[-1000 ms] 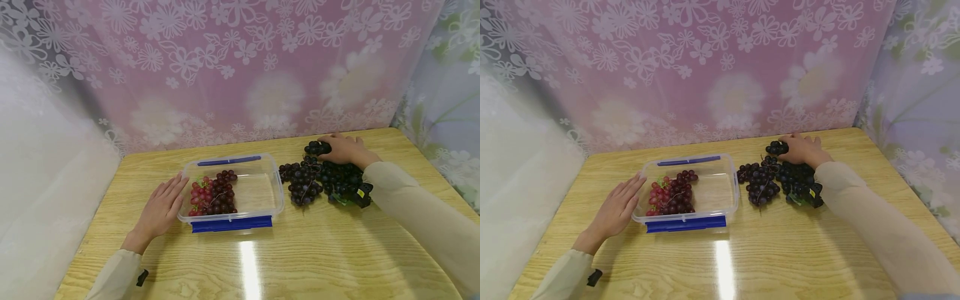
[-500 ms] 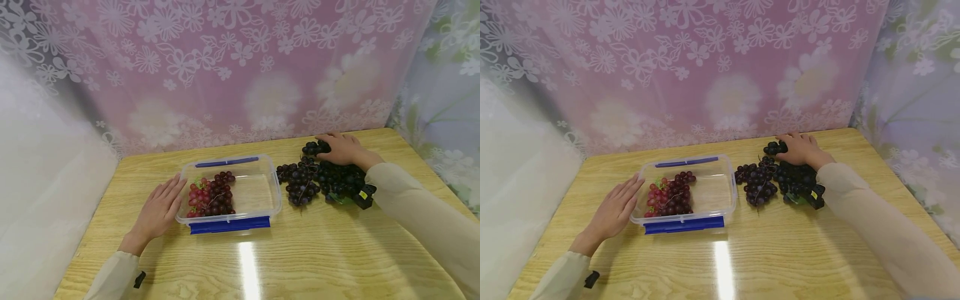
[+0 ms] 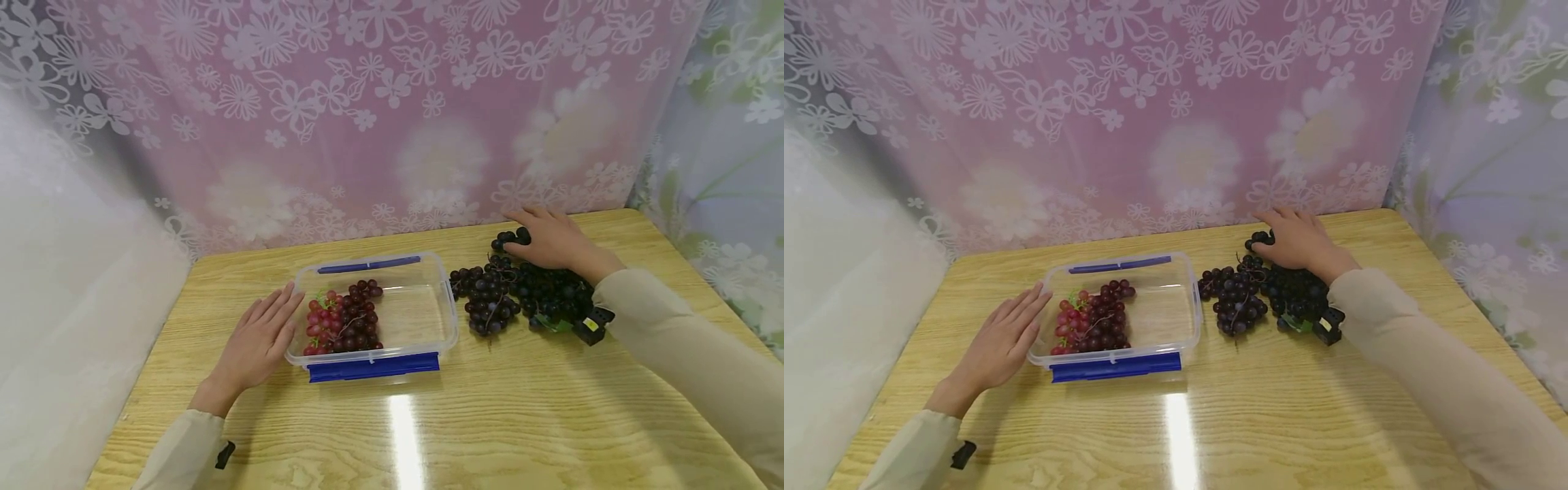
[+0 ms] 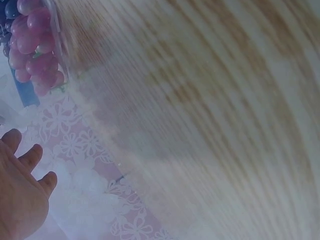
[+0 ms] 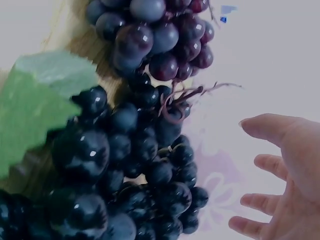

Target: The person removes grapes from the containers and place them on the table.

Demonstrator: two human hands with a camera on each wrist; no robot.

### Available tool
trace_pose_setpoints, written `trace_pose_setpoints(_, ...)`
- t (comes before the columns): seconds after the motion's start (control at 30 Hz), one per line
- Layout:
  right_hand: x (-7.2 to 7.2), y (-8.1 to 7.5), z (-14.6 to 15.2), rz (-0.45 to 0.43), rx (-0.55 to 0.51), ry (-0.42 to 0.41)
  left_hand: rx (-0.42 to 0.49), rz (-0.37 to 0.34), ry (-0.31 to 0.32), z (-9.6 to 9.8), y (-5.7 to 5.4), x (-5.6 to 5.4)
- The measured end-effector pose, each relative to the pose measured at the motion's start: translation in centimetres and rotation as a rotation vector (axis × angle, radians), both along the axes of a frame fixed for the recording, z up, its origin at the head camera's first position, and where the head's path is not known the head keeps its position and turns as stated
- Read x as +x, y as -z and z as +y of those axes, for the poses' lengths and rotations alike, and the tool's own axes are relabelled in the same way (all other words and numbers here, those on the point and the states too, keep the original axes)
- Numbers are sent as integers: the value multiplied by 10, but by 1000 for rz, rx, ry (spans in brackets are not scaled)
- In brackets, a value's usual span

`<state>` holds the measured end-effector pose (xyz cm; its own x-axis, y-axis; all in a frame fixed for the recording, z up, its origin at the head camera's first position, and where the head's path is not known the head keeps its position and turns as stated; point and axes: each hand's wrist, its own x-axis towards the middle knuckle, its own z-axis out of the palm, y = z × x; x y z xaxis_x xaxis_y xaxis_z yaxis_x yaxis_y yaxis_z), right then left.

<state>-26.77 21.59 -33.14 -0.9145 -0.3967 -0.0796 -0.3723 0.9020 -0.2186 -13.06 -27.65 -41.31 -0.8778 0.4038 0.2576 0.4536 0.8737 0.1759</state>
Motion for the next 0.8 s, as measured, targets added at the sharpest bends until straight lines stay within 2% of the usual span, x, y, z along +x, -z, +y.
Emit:
trace_pose_setpoints(0.23,16,-9,-21,114,92,-13,5,-4,-1,-1,0,1)
trace_pose_setpoints(0.37,24,-14,-36,123,142,-19,9,-5,-1,-1,1,1)
trace_pose_setpoints(0.57,39,-24,-59,122,161,-73,14,5,7,0,1,0)
trace_pose_setpoints(0.8,47,-27,-86,155,196,-137,23,5,9,0,2,-1)
